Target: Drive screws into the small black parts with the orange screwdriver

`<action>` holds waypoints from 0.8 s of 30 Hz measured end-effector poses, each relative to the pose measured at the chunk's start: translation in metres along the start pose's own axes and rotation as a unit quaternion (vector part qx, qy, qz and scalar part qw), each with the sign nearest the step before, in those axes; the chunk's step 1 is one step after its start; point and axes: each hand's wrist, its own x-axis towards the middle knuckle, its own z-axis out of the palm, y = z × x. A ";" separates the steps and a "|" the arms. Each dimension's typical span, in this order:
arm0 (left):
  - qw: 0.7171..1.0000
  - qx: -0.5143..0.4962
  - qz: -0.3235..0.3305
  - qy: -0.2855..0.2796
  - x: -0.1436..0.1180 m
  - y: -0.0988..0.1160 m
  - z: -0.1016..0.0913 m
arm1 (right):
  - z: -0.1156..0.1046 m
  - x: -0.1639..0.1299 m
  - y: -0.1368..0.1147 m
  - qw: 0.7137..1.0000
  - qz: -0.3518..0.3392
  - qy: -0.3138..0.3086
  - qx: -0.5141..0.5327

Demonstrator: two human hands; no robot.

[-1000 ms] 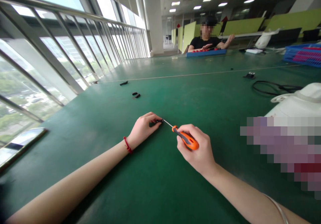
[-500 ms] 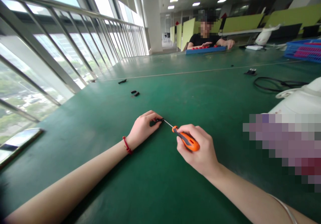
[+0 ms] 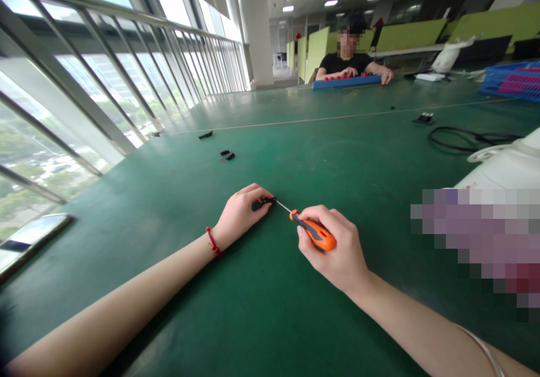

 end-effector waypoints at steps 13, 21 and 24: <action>1.000 0.015 0.002 -0.002 0.001 0.001 -0.001 | 0.005 0.005 0.002 0.996 0.032 0.081 0.033; 1.000 -0.007 0.004 -0.020 0.003 -0.001 0.000 | -0.003 0.090 -0.012 0.996 0.064 0.046 -0.053; 1.000 -0.020 -0.005 -0.024 0.003 -0.003 0.000 | 0.004 0.113 -0.011 0.993 0.013 0.025 -0.118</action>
